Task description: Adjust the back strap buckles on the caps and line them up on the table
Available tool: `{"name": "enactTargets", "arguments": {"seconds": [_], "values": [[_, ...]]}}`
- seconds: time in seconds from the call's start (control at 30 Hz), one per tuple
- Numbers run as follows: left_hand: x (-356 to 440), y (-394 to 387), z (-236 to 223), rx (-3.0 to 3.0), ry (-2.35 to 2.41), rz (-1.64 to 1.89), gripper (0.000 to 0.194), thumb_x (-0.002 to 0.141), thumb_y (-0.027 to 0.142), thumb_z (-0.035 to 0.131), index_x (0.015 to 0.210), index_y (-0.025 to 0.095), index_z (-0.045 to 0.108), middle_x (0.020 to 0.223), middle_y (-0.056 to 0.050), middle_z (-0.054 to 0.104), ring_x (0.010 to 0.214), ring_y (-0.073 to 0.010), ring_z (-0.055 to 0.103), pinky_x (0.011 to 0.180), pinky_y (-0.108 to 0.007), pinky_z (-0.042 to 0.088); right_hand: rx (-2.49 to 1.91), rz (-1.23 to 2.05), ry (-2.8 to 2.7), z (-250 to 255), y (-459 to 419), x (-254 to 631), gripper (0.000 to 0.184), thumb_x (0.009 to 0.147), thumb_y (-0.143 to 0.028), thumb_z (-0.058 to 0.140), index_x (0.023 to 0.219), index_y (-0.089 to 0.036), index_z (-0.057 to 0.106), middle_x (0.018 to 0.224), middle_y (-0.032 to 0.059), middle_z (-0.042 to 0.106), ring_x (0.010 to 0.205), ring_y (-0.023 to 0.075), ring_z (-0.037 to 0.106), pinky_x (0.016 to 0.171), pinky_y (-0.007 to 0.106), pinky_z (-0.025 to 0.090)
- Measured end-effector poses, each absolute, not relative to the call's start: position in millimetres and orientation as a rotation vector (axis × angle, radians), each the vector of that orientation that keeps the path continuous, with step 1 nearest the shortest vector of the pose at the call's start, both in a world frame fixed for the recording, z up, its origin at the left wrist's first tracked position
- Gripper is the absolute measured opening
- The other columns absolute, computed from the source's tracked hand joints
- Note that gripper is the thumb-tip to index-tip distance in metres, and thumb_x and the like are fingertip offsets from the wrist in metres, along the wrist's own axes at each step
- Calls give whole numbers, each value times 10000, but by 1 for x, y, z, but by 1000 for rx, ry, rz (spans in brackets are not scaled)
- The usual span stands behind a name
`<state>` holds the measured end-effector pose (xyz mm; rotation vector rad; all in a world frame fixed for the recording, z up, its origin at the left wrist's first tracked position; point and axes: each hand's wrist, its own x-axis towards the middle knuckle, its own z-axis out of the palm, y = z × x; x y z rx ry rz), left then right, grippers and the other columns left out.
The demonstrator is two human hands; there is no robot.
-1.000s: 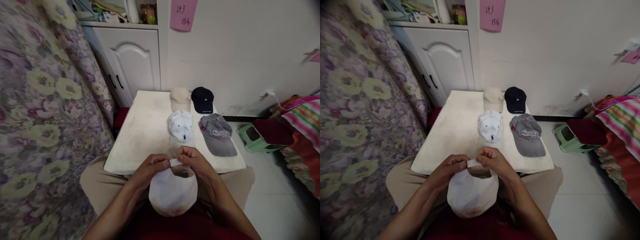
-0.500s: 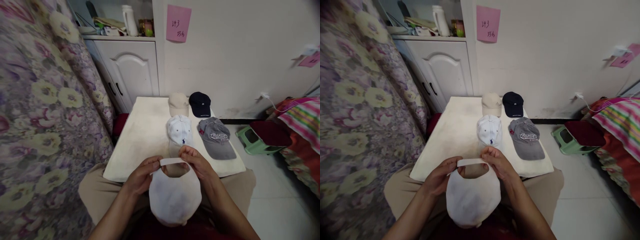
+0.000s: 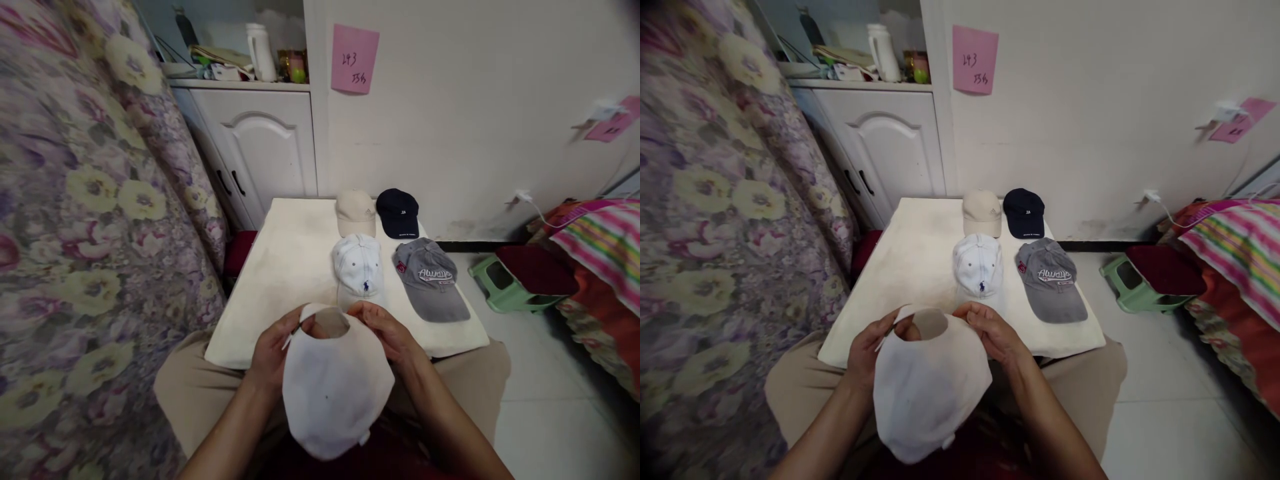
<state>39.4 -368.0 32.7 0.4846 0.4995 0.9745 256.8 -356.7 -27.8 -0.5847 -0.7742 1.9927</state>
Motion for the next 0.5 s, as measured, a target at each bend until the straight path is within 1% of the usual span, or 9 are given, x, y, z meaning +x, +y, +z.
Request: {"name": "enactTargets", "arguments": {"seconds": [0.1,0.13,0.2,0.27,0.33,0.37,0.4,0.5], "values": [[34,-361,38,371,492,1044,123,764,260,649,720,145,640,565,-12,633,506,-165,628,528,-260,532,-628,1984,-821,-40,-358,256,412,720,-466,759,985,-155,707,901,51,714,765,166,643,721,265,493],[32,-358,39,340,495,1067,129,775,269,641,722,151,639,582,-13,643,532,-176,644,559,-280,548,-630,1994,-829,-45,-359,255,447,705,-495,760,1000,-162,711,901,51,721,779,178,651,740,275,496],[29,-351,39,294,508,1163,106,783,255,631,750,157,650,650,-15,679,598,-187,674,639,-307,571,-590,2032,-839,-56,-362,254,486,691,-530,760,1009,-165,716,835,39,729,745,180,660,730,277,499],[26,-343,36,266,522,1293,78,784,216,622,776,153,667,710,-11,707,641,-173,687,697,-292,575,-510,2101,-870,-69,-367,253,531,608,-468,839,1013,-148,717,754,24,724,692,173,664,706,265,502],[22,-335,32,252,535,1388,81,784,193,609,780,151,679,713,-3,713,636,-152,680,708,-263,570,-468,2151,-886,-81,-371,252,570,531,-367,899,1016,-135,713,791,36,737,733,179,682,743,266,506],[21,-331,29,254,545,1415,89,785,184,601,779,150,683,704,-1,714,623,-146,674,701,-252,566,-442,2170,-891,-86,-374,252,553,535,-329,903,1016,-136,709,830,45,745,770,182,692,779,273,506],[20,-329,27,257,556,1431,103,791,178,591,787,147,689,702,-2,717,614,-143,670,694,-246,563,-421,2174,-894,-90,-376,251,501,573,-310,889,1007,-137,708,857,55,749,794,182,698,805,279,505],[19,-323,20,249,593,1434,187,857,227,544,872,138,708,776,-23,743,654,-160,682,729,-266,559,-378,2173,-871,-93,-378,248,386,683,-309,829,1001,-133,699,893,82,755,821,191,712,833,309,511]]}}
